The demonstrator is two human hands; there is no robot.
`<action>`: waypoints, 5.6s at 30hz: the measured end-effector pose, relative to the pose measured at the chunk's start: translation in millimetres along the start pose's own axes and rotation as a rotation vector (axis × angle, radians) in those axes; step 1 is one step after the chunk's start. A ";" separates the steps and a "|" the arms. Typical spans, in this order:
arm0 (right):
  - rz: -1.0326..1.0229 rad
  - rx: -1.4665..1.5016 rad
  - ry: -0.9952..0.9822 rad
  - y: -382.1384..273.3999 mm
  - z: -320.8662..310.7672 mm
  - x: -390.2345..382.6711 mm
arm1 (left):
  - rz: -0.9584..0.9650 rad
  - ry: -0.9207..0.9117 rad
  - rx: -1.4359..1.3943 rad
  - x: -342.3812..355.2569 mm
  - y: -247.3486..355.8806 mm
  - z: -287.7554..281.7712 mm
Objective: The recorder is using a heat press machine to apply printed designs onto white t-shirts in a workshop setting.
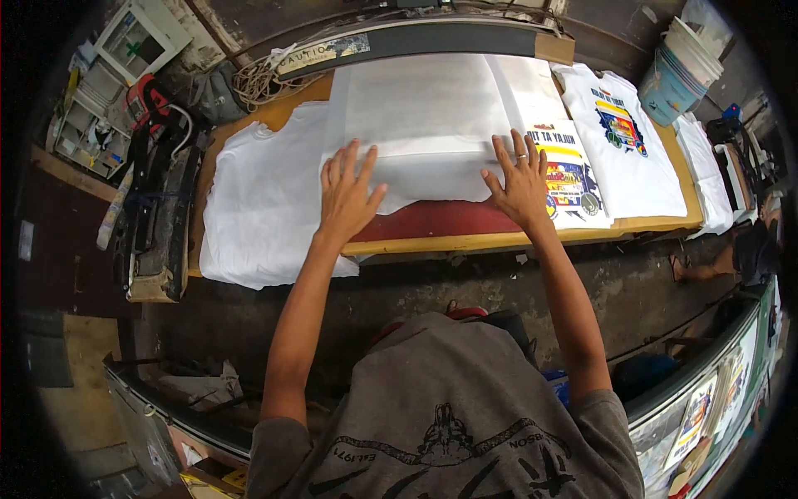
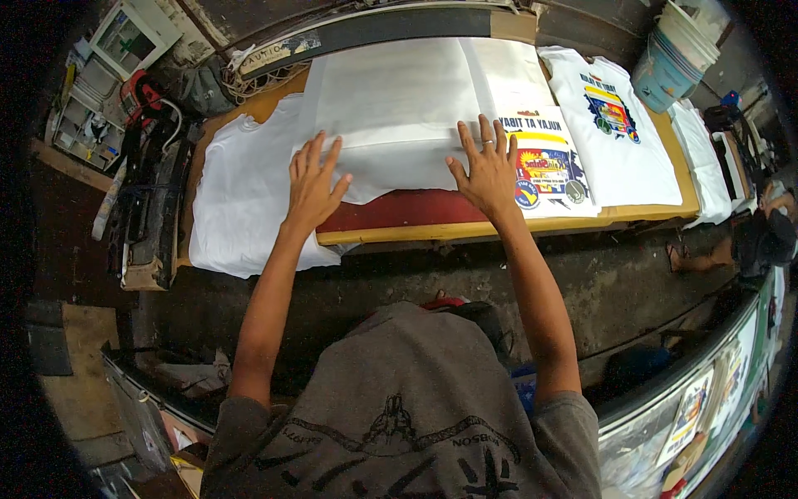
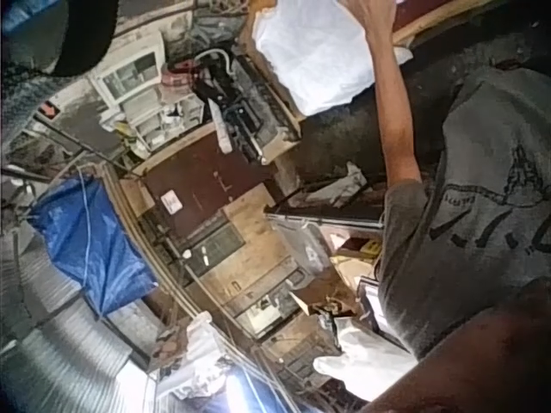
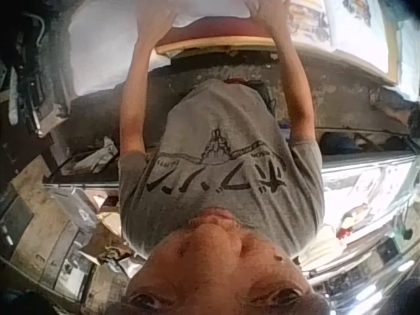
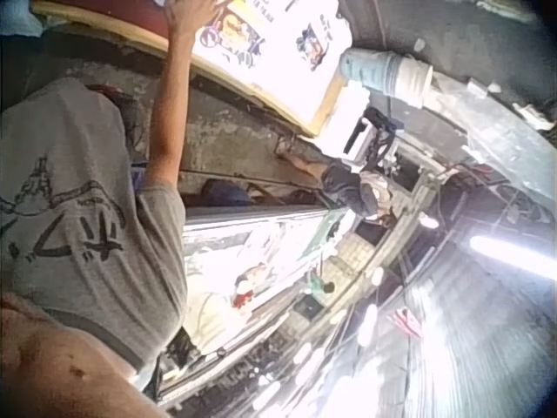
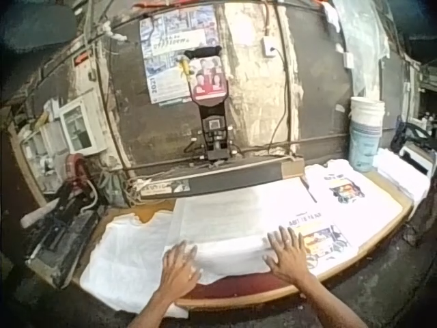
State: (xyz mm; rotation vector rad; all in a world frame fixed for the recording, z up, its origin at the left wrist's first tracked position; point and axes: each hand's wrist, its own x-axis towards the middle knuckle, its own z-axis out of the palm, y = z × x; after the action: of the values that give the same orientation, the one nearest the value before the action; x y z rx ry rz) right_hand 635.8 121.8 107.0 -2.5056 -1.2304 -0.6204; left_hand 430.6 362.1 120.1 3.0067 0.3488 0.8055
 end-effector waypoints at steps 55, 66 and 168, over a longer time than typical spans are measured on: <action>-0.299 0.141 0.470 -77.1 -262.4 571.4 | -0.924 0.043 0.029 -108.9 50.7 -68.4; -0.346 -0.065 0.270 -109.6 -205.1 319.0 | -0.232 0.648 -0.377 52.9 -5.1 -108.6; -0.059 0.302 -0.591 177.6 100.9 -70.7 | -0.491 0.037 -0.125 219.7 76.7 -41.6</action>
State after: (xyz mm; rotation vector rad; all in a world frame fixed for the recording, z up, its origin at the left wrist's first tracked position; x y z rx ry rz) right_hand 764.9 10.7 -26.3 -2.4642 -1.4521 0.3136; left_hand 611.4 332.8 269.6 2.6149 0.9474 0.7941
